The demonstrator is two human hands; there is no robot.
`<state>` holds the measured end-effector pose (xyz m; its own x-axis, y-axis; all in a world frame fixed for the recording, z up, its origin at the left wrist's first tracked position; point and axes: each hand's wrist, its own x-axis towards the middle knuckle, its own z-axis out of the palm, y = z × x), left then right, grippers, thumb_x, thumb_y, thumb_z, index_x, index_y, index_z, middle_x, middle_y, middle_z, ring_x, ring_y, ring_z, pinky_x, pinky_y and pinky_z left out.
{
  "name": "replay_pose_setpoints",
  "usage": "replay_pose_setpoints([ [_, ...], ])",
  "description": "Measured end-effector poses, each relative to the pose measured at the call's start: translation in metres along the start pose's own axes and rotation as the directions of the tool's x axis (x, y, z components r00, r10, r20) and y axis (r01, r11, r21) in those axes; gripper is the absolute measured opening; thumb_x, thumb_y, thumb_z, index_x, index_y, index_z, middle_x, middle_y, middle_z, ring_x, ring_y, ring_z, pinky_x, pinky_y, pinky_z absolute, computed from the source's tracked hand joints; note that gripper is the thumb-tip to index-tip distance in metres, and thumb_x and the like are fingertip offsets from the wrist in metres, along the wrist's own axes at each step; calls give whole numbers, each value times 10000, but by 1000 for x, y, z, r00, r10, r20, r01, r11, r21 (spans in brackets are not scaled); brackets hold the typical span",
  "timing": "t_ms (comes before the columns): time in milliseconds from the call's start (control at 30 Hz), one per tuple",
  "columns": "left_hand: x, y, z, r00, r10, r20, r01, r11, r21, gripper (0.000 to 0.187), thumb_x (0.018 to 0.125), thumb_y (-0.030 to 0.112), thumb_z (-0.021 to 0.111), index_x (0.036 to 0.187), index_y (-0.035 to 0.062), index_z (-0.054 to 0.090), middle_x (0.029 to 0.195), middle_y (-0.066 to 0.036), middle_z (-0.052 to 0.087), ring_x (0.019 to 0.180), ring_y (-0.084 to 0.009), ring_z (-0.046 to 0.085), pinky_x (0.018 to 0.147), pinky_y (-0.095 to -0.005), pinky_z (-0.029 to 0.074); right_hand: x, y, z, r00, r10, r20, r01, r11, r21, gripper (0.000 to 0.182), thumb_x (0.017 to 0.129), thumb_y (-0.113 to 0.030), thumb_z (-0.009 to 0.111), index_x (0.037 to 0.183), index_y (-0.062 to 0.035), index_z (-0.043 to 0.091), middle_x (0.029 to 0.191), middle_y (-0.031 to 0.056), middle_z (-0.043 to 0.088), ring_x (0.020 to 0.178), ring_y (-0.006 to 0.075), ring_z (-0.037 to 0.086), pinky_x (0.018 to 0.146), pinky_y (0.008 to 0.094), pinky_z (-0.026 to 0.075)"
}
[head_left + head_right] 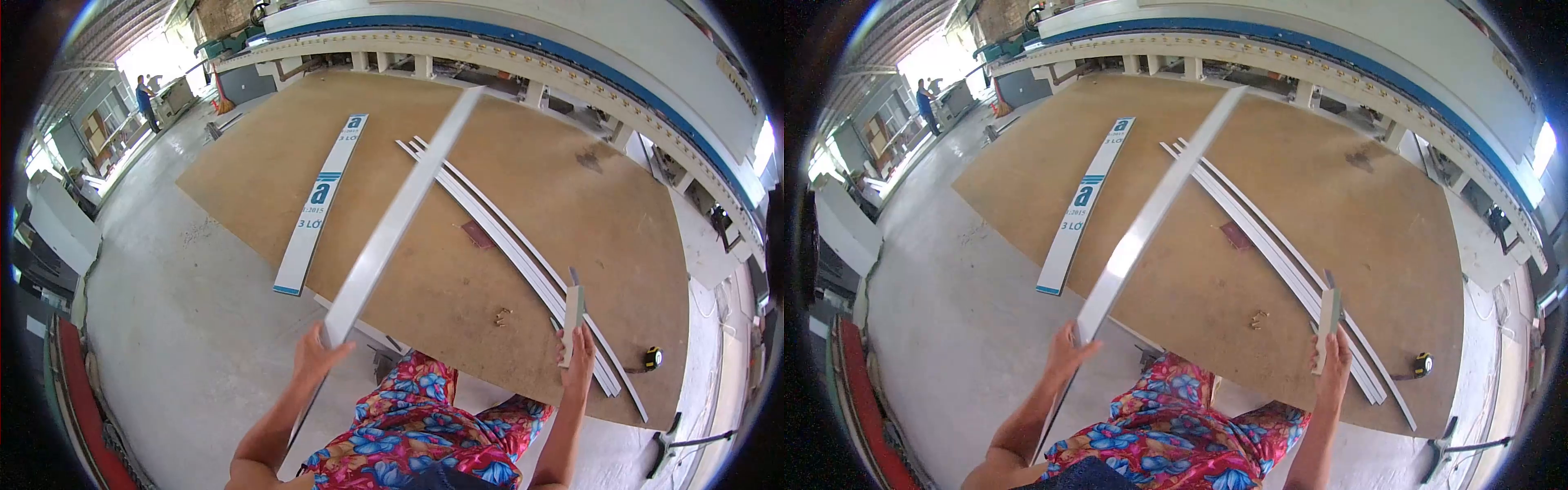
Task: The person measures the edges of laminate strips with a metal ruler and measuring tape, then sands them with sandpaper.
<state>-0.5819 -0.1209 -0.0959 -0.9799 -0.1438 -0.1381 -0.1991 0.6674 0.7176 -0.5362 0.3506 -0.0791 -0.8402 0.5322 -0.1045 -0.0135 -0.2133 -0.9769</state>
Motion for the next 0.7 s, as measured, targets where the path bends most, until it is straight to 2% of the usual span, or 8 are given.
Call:
replay_pose_setpoints([
  [67, 33, -2, -1, 985, -7, -174, 34, 987, 156, 794, 624, 453, 770, 1184, -44, 506, 1122, -233, 592, 1060, -353, 574, 881, -406, 459, -9, 8, 0, 1000, -11, 24, 11, 1000, -15, 380, 923, -239, 557, 1254, -55, 527, 790, 34, 610, 553, 60, 508, 409, 188, 373],
  [167, 77, 15, -10, 956, -83, -280, 139, 972, 189, 804, 633, 446, 753, 1216, -37, 482, 1149, -230, 576, 1086, -343, 560, 904, -416, 452, -23, 24, -2, 999, 30, 16, -30, 999, 20, 375, 922, -226, 559, 1253, -52, 528, 790, 34, 603, 562, 73, 518, 416, 200, 384],
  [267, 129, 15, -11, 928, -151, -339, 257, 920, 294, 813, 632, 443, 746, 1230, -29, 463, 1142, -220, 584, 1073, -341, 569, 903, -415, 456, -34, 32, -3, 999, 50, 21, -50, 999, 15, 392, 915, -230, 568, 1266, -62, 522, 774, 34, 596, 553, 77, 516, 418, 201, 385],
  [367, 174, 14, -15, 919, -155, -362, 271, 917, 294, 837, 623, 451, 746, 1262, 5, 439, 1172, -201, 564, 1099, -334, 546, 912, -419, 448, -39, 36, -6, 997, 73, 19, -72, 997, -37, 410, 915, -242, 566, 1293, -96, 504, 754, 24, 589, 550, 73, 513, 413, 197, 379],
  [467, 215, 16, -19, 908, -83, -410, 265, 873, 410, 839, 631, 442, 748, 1286, 31, 422, 1223, -189, 523, 1136, -329, 508, 928, -428, 431, -42, 41, -8, 996, 90, 10, -90, 996, -2, 409, 905, -230, 570, 1281, -76, 521, 785, 28, 588, 561, 83, 520, 423, 205, 380],
  [567, 269, 4, -4, 807, 160, -569, 283, 741, 609, 826, 645, 431, 749, 1299, 55, 412, 1279, -182, 471, 1169, -318, 471, 949, -432, 411, -43, 46, -8, 997, 79, 20, -79, 997, -9, 404, 910, -221, 557, 1284, -73, 516, 789, 35, 592, 561, 84, 524, 428, 206, 387],
  [633, 268, 40, 6, 766, 359, -532, 42, 799, 600, 694, 719, 372, 717, 1276, 61, 445, 1215, -156, 534, 1104, -311, 526, 926, -419, 428, -46, 39, 1, 996, 86, -30, -88, 994, -69, 390, 916, -196, 541, 1284, -71, 516, 790, 40, 599, 556, 82, 522, 436, 205, 393],
  [700, 218, 110, 16, 843, 487, -229, -442, 870, 220, 506, 786, 303, 676, 1205, 63, 523, 1107, -135, 601, 1026, -290, 580, 872, -385, 467, -44, 51, 0, 998, 67, -11, -68, 996, -55, 385, 917, -186, 536, 1282, -66, 516, 789, 39, 602, 551, 82, 521, 441, 204, 396],
])
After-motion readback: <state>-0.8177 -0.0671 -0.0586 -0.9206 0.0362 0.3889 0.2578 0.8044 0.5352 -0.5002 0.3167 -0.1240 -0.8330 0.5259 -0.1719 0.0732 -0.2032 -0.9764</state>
